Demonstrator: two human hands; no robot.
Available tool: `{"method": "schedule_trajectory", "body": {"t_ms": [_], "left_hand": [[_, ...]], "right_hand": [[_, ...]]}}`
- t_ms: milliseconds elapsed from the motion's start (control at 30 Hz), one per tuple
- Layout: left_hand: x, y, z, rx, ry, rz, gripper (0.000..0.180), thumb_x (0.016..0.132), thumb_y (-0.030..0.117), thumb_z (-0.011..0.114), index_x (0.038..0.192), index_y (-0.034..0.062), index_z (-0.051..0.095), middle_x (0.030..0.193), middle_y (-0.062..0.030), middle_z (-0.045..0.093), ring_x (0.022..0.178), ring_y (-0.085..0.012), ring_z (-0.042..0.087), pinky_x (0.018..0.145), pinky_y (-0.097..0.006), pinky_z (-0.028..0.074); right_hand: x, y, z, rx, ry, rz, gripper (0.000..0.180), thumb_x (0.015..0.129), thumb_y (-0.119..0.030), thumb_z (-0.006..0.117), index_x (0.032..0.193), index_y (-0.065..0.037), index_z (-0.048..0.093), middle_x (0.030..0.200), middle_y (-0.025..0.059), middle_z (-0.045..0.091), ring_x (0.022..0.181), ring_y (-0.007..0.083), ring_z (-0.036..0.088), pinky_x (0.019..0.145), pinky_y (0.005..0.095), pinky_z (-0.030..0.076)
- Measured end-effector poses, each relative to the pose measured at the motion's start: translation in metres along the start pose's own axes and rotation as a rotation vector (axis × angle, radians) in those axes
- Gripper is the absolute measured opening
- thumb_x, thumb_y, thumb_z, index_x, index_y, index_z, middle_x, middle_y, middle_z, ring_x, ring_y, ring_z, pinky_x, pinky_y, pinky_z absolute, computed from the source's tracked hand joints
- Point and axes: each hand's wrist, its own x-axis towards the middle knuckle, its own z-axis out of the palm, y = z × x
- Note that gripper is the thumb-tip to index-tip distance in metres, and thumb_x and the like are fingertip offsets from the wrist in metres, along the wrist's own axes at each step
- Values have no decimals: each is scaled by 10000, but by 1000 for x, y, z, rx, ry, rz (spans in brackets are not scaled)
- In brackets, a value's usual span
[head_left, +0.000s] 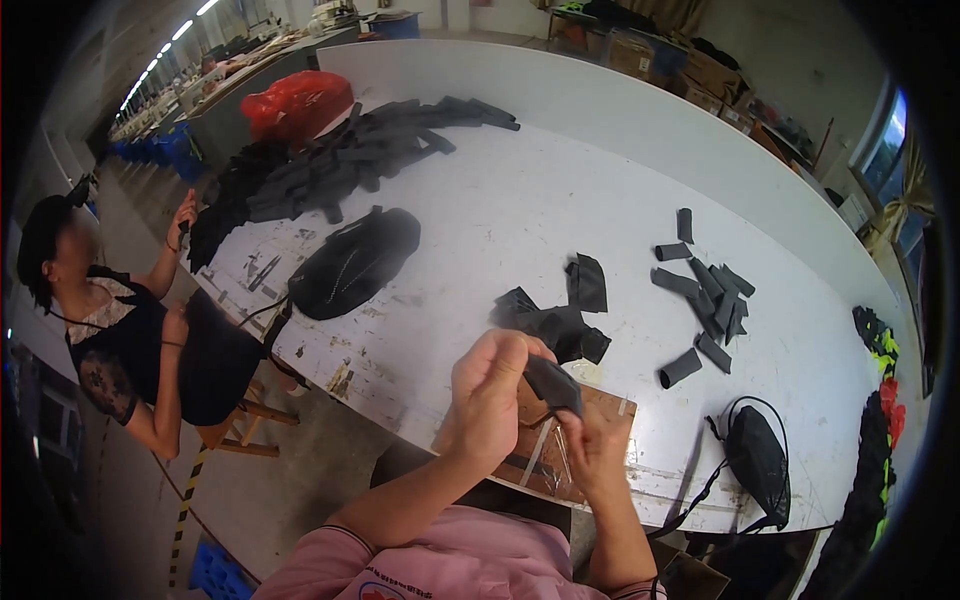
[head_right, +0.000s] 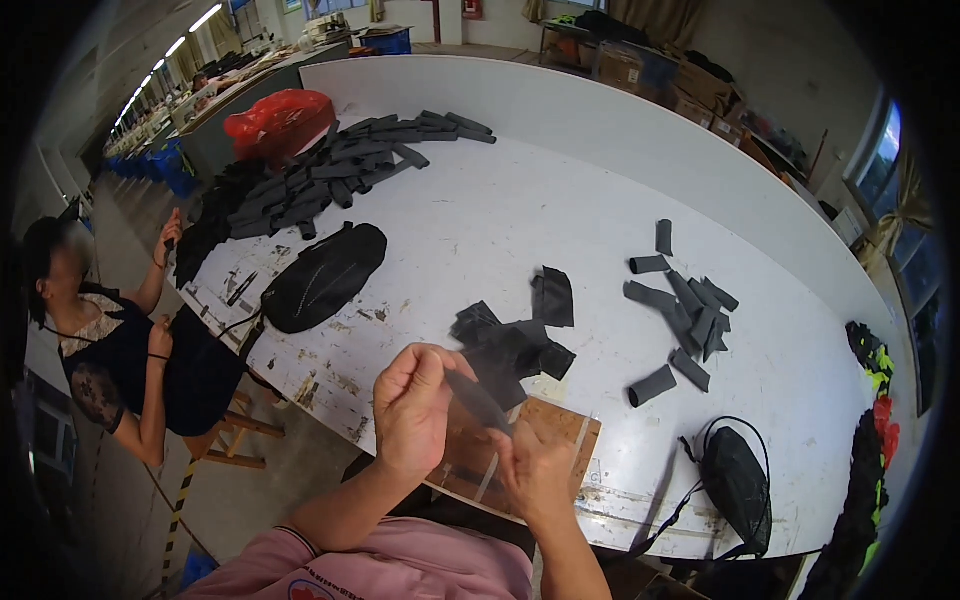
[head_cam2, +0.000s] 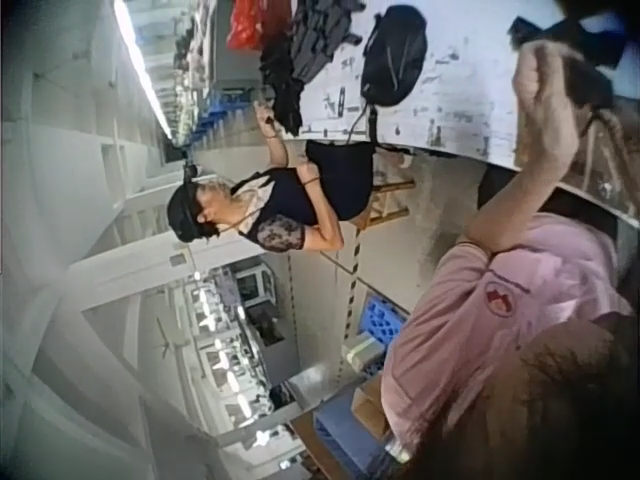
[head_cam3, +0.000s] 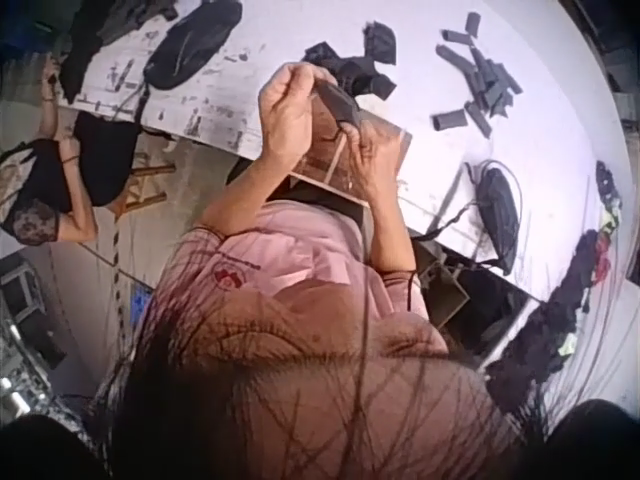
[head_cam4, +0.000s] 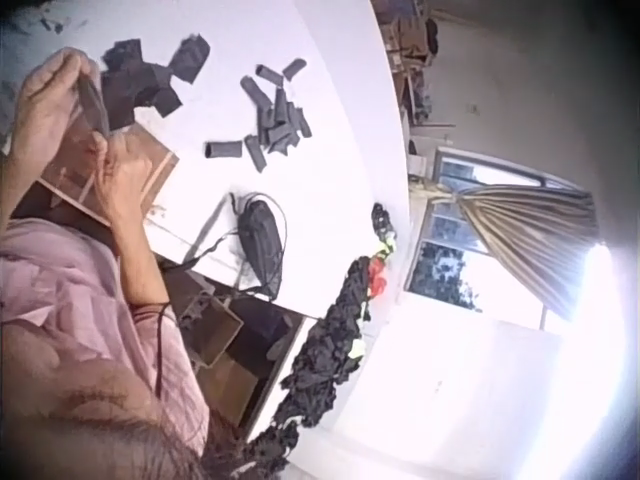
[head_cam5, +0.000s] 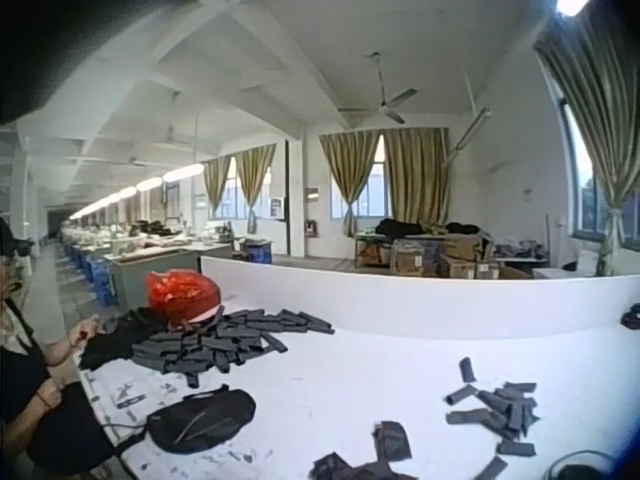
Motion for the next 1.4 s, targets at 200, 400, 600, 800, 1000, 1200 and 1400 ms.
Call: {"method": "schedule_trajectory", "body": {"t_ms": [200, 400, 600, 800, 1000, 1200, 1400], "left_hand": [[-9, 5, -4, 271, -165, 11, 188, 884, 158, 415, 886, -10, 498, 827, -74, 557, 788, -94, 493, 739, -217, 385], [0, 23, -11, 415, -424, -136, 108, 803, 69, 543, 833, -26, 585, 819, -86, 603, 727, -104, 539, 660, -220, 432], [4, 10, -15, 479, -458, 14, 127, 836, 88, 499, 882, -16, 557, 779, -50, 577, 721, -81, 537, 633, -213, 442], [-1, 11, -27, 343, -191, -37, 249, 870, 147, 428, 1031, -31, 494, 908, -105, 578, 820, -131, 535, 764, -257, 411], [-31, -7, -70, 455, -116, -244, 152, 844, 81, 469, 916, -31, 544, 827, -77, 592, 723, -100, 551, 674, -215, 444], [-54, -23, -93, 543, -185, -416, 139, 792, 44, 497, 902, -21, 549, 774, -68, 597, 716, -99, 568, 640, -222, 460], [-60, -16, -103, 676, -211, -464, 149, 823, 94, 501, 911, -17, 549, 779, -41, 599, 698, -74, 556, 620, -193, 446]], "right_hand": [[-11, 18, 30, 140, 71, -26, 216, 773, -213, 559, 663, -38, 495, 568, 125, 486, 486, 313, 496, 429, 387, 382], [-5, 5, 11, 37, -11, -52, 187, 771, -205, 556, 701, -35, 523, 561, 116, 491, 492, 306, 506, 423, 384, 384], [-2, 12, 12, 97, -41, -45, 157, 754, -179, 570, 727, -28, 536, 577, 126, 509, 487, 308, 502, 443, 378, 395], [67, 26, -48, 818, 202, 108, 455, 837, -387, 386, 583, -31, 510, 512, 54, 490, 455, 123, 471, 419, 252, 353], [129, 187, 33, 53, 137, 491, 496, 768, -436, 536, 805, 58, 509, 731, 222, 579, 691, 366, 562, 632, 401, 438], [118, 180, 105, -483, 91, 477, 413, 648, -353, 660, 828, -11, 517, 818, 192, 530, 819, 365, 516, 674, 436, 440], [122, 186, 99, -177, 176, 350, 225, 706, -189, 612, 736, 13, 516, 708, 191, 564, 654, 356, 546, 583, 415, 427]]}}
